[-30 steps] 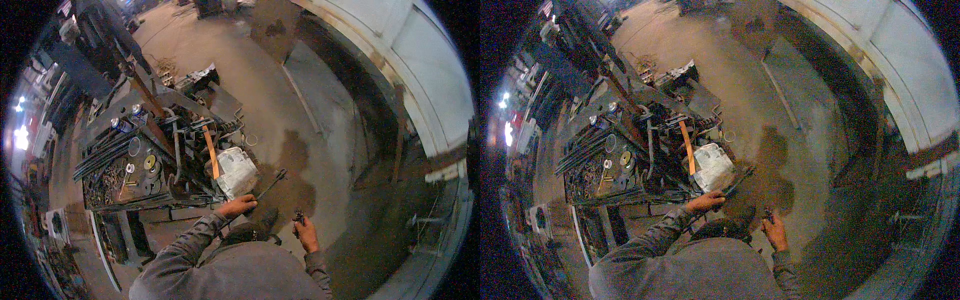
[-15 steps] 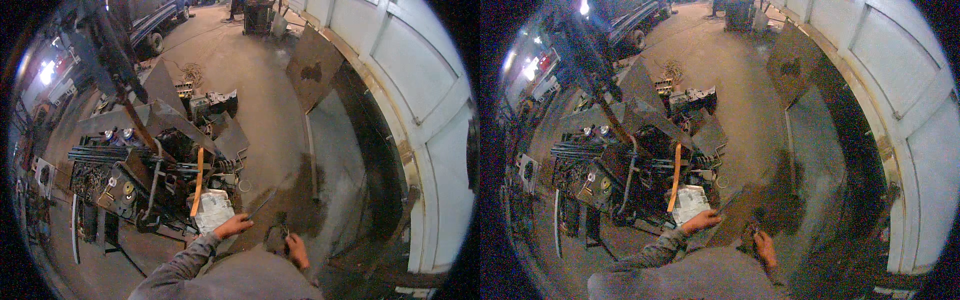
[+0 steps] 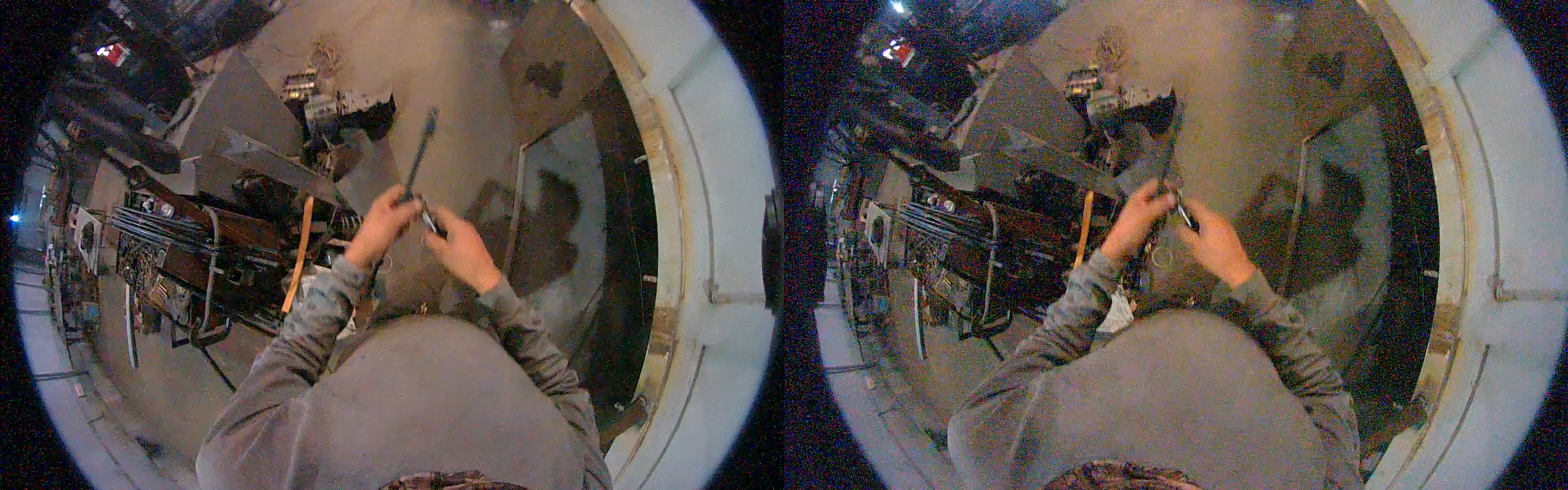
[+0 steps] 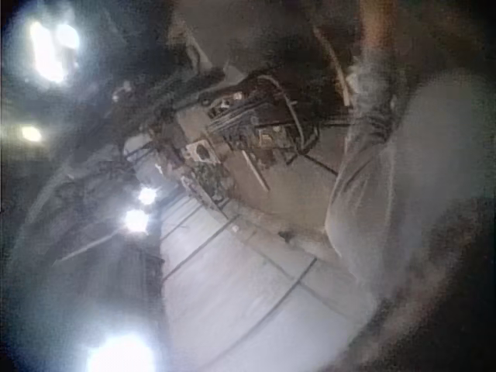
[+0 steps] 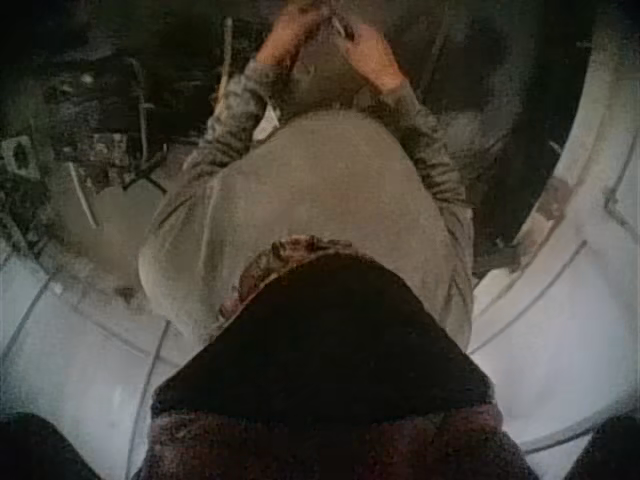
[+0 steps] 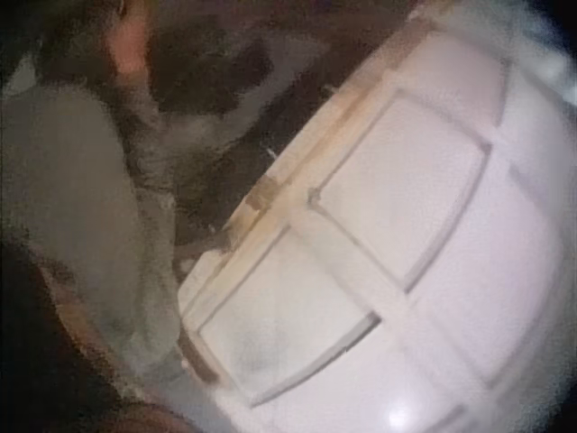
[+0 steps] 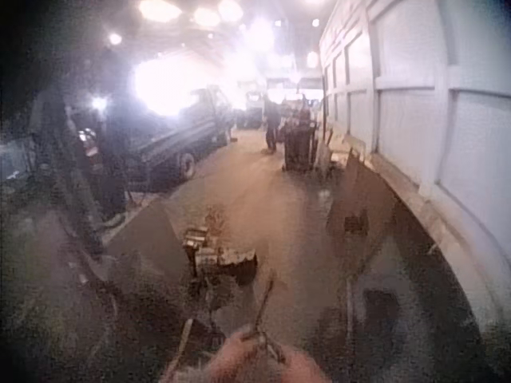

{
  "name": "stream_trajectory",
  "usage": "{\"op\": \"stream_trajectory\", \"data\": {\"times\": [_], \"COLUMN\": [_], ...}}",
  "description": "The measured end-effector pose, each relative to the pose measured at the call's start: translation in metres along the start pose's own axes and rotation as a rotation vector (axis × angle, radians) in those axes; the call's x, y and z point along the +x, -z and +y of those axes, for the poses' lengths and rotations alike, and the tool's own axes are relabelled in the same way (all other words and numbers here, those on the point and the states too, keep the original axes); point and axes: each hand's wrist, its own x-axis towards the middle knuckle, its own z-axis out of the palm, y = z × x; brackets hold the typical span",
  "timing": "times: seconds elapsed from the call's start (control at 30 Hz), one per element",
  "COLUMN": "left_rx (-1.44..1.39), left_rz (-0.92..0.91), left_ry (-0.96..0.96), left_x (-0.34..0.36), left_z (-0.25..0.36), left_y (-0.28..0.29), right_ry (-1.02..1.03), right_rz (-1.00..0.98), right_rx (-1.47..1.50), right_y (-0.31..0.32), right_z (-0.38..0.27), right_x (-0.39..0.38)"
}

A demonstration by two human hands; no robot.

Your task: The person works on the underside of a vehicle, using a wrench to tighten bolts and an angle grinder to smooth a metal surface. The person moves around the workshop to retrieve tools and continues working on the vehicle's undercarriage.

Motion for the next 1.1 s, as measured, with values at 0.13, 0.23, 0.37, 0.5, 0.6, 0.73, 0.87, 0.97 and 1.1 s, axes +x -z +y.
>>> {"op": "stream_trajectory", "data": {"times": [0.13,0.23,0.37,0.5,0.6,0.73,0.87,0.97,1.1], "left_rx": [-0.299,-0.470,-0.538,-0.531,-0.487,-0.398,-0.333,-0.400,-0.430], "left_rz": [0.057,0.060,0.053,0.097,0.115,0.274,0.431,0.538,0.666], "left_ry": [-0.013,-0.058,-0.104,-0.109,-0.146,-0.106,-0.117,-0.172,-0.218], "left_x": [0.109,0.200,0.307,0.386,0.467,0.515,0.596,0.657,0.726], "left_z": [0.034,0.044,0.084,0.132,0.158,0.170,0.195,0.208,0.220], "left_y": [-0.010,-0.014,-0.017,-0.012,-0.006,0.002,0.043,0.081,0.100], "right_ry": [0.042,-0.264,-0.271,-0.200,-0.100,-0.064,0.080,0.133,0.127], "right_rz": [0.021,-0.046,-0.101,-0.026,0.023,-0.046,-0.042,-0.304,-0.480], "right_rx": [0.281,0.496,0.570,0.677,0.624,0.458,0.377,0.117,-0.010], "right_y": [0.061,0.116,0.185,0.219,0.241,0.251,0.289,0.345,0.383], "right_z": [0.043,0.069,0.076,0.066,0.079,0.104,0.125,0.145,0.161], "right_x": [0.094,0.163,0.259,0.349,0.433,0.489,0.574,0.659,0.748]}}
